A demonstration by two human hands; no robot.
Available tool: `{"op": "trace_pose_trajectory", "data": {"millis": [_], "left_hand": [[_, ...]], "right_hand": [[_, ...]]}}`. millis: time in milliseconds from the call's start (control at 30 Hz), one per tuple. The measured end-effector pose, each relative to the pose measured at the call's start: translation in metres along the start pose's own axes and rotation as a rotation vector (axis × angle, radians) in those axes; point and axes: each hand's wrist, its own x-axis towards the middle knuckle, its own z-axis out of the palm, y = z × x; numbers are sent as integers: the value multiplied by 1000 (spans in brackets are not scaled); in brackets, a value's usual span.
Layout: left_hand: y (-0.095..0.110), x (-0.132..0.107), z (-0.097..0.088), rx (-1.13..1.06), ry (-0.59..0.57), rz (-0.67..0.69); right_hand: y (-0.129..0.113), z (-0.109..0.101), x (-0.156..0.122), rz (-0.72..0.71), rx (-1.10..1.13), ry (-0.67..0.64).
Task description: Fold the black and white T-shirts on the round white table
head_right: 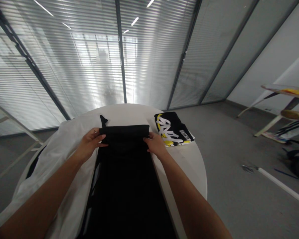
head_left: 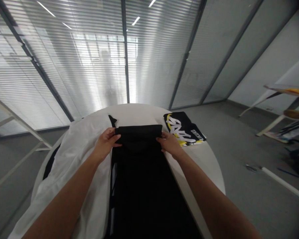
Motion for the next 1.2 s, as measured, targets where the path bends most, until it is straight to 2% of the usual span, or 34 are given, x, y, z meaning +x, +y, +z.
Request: {"op": "trace_pose_trajectory", "data": {"millis": [267,467,733,933,1067,1200], "left_hand": [[7,-3,3,61,41,-63],[6,-4,6,50,43,-109],[-4,4,0,-29,69,95],[-5,4,-4,-64,90,120],[-5,1,-7,-84,81,167],[-4,-1,-11,-19,22,186]], "right_hand": [[-4,4,-2,-15,232,-43],[-6,4,-3,-101,289,-85],[-6,5,-1,-278,359,-71],[-3,6,0,-265,441,-82],[1,5,0,-267,412,-57],[5,5,3,-263,407,-76]]}}
